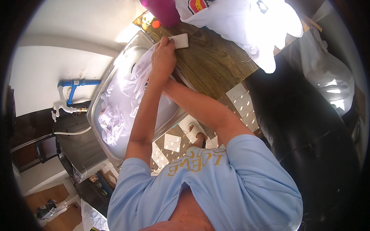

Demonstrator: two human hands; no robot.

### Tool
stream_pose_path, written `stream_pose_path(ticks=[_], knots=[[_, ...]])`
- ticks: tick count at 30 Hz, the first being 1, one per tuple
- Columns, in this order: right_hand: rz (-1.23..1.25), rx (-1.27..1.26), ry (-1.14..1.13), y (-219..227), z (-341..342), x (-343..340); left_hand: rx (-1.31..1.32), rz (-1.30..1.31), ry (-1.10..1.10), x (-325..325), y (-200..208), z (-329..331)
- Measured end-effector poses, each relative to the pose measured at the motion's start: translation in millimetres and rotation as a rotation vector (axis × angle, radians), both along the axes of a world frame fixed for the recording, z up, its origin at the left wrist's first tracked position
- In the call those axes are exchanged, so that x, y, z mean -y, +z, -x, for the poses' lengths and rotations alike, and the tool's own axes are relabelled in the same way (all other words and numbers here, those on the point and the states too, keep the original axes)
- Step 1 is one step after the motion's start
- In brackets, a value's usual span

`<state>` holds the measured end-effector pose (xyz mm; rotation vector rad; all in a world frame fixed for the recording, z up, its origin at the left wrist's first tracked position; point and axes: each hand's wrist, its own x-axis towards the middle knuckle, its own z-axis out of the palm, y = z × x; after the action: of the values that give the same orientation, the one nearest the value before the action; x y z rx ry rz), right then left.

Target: The person washes white garments by hand in a sink, scrubbing specific areas of the fabric with their hands in soapy water and wringing them out.

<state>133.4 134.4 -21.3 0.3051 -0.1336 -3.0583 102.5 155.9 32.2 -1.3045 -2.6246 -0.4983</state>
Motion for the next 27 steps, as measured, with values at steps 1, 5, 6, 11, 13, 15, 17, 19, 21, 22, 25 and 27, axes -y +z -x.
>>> stream_pose_path(ticks=[1, 5, 6, 11, 13, 15, 17, 19, 21, 22, 25, 27], knots=[[0.003, 0.002, 0.003, 1, 0, -1, -0.005, 0.022, -0.004, -2, 0, -1], [-0.002, 0.017, 0.013, 3, 2, -4, -0.021, 0.061, -0.027, -2, 0, -2], [-0.005, 0.013, 0.016, 3, 3, -5, -0.025, 0.059, -0.035, -1, -1, -1], [-0.072, 0.056, 0.037, 9, 13, -2, 0.26, -0.107, -0.062, 23, 17, 11], [-0.212, 0.114, 0.028, 14, 18, -5, 0.744, -0.392, -0.038, 46, 38, 27], [-0.497, 0.167, -0.007, 21, 24, -3, 1.214, -0.699, 0.001, 87, 59, 43], [-0.743, 0.104, -0.142, 20, 32, -11, 1.291, -0.763, 0.049, 123, 78, 55], [-0.95, -0.04, -0.353, 23, 39, -12, 1.274, -0.777, 0.114, 164, 76, 73], [-1.034, -0.251, -0.252, 42, 44, -12, 1.303, -0.812, 0.119, 187, 81, 72], [-1.047, -0.292, -0.125, 57, 45, -10, 1.274, -0.818, 0.111, 197, 77, 75], [-1.078, -0.333, 0.057, 58, 59, 6, 1.425, -0.862, 0.035, 227, 71, 85], [-1.135, -0.445, 0.119, 59, 65, 13, 1.409, -0.854, 0.081, 242, 64, 93]])
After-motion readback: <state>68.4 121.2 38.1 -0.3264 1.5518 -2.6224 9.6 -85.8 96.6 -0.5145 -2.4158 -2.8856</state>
